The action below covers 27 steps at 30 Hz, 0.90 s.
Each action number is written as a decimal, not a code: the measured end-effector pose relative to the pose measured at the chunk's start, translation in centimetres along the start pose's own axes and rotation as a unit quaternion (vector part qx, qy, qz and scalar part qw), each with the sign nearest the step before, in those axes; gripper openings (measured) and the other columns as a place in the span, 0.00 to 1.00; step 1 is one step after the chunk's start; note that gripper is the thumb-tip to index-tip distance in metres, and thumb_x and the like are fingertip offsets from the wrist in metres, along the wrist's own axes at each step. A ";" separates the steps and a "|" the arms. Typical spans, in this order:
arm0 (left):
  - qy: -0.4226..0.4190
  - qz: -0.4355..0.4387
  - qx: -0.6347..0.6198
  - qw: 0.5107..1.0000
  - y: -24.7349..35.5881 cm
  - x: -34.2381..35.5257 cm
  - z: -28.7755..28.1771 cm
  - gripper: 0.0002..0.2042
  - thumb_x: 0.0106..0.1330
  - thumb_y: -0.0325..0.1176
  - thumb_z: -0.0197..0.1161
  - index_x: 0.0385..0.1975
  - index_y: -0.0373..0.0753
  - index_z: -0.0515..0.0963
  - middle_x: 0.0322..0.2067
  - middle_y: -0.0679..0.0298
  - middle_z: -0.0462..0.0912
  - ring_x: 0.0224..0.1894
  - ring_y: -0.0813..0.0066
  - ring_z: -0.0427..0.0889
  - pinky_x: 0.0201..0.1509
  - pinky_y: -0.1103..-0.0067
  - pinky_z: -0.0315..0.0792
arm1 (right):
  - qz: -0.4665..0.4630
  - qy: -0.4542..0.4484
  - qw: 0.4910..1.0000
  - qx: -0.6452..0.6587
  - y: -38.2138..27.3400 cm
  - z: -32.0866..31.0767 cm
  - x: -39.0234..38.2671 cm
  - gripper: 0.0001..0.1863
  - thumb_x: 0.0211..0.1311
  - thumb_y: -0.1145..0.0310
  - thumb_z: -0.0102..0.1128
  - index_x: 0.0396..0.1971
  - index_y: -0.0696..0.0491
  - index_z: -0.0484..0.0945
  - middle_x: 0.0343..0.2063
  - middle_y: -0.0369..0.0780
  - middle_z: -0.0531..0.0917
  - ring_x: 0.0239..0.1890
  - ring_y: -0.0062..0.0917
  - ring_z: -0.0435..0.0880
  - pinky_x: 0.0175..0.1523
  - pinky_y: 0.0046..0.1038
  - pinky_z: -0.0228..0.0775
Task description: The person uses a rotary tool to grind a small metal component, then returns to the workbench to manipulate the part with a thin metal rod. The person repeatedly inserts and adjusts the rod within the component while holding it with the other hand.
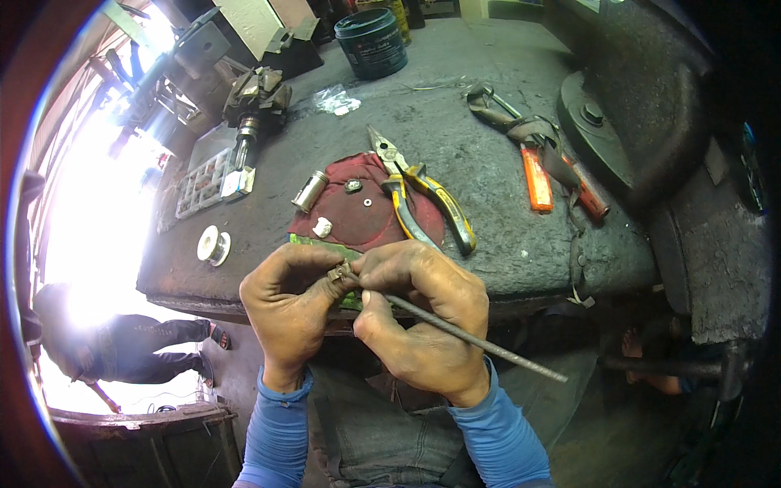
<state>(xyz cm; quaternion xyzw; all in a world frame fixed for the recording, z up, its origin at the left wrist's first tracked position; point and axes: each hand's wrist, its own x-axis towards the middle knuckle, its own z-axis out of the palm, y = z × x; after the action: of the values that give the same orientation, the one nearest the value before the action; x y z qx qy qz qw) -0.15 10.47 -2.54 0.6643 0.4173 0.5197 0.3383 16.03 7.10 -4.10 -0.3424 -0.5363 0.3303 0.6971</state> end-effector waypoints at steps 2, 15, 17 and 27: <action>-0.004 0.002 -0.007 1.000 -0.1 0.0 0.0 0.08 0.57 0.14 0.73 0.35 0.31 0.85 0.33 0.60 0.90 0.36 0.77 0.89 0.42 0.80 0.83 | -0.001 0.003 1.000 -0.001 0.1 0.0 0.0 0.10 0.46 0.86 0.62 0.32 0.62 0.79 0.35 0.47 0.86 0.36 0.23 0.86 0.39 0.24 0.79; -0.001 -0.003 -0.006 1.000 0.0 0.0 0.2 0.07 0.58 0.16 0.75 0.34 0.30 0.85 0.32 0.62 0.89 0.35 0.80 0.86 0.41 0.82 0.80 | 0.020 0.001 1.000 0.023 -0.3 0.0 0.1 0.09 0.48 0.85 0.61 0.33 0.64 0.79 0.37 0.47 0.86 0.38 0.24 0.86 0.43 0.27 0.81; 0.000 0.002 -0.001 1.000 -0.1 0.0 0.1 0.07 0.58 0.15 0.74 0.34 0.31 0.85 0.32 0.61 0.90 0.35 0.79 0.87 0.41 0.81 0.81 | 0.025 -0.010 0.999 0.024 -0.4 0.0 0.1 0.08 0.50 0.85 0.61 0.33 0.63 0.79 0.37 0.47 0.85 0.41 0.27 0.86 0.47 0.30 0.81; -0.003 0.005 0.011 1.000 -0.1 0.0 0.1 0.09 0.57 0.14 0.73 0.35 0.31 0.85 0.33 0.60 0.89 0.36 0.76 0.90 0.42 0.80 0.83 | 0.046 0.001 0.998 0.033 -0.3 -0.1 0.1 0.09 0.50 0.85 0.62 0.33 0.64 0.79 0.38 0.48 0.86 0.41 0.25 0.86 0.47 0.27 0.81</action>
<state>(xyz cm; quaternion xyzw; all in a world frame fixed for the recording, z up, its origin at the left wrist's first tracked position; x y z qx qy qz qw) -0.04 10.51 -2.64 0.6713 0.4187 0.5150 0.3299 16.17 6.98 -3.82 -0.3441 -0.5077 0.3792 0.6929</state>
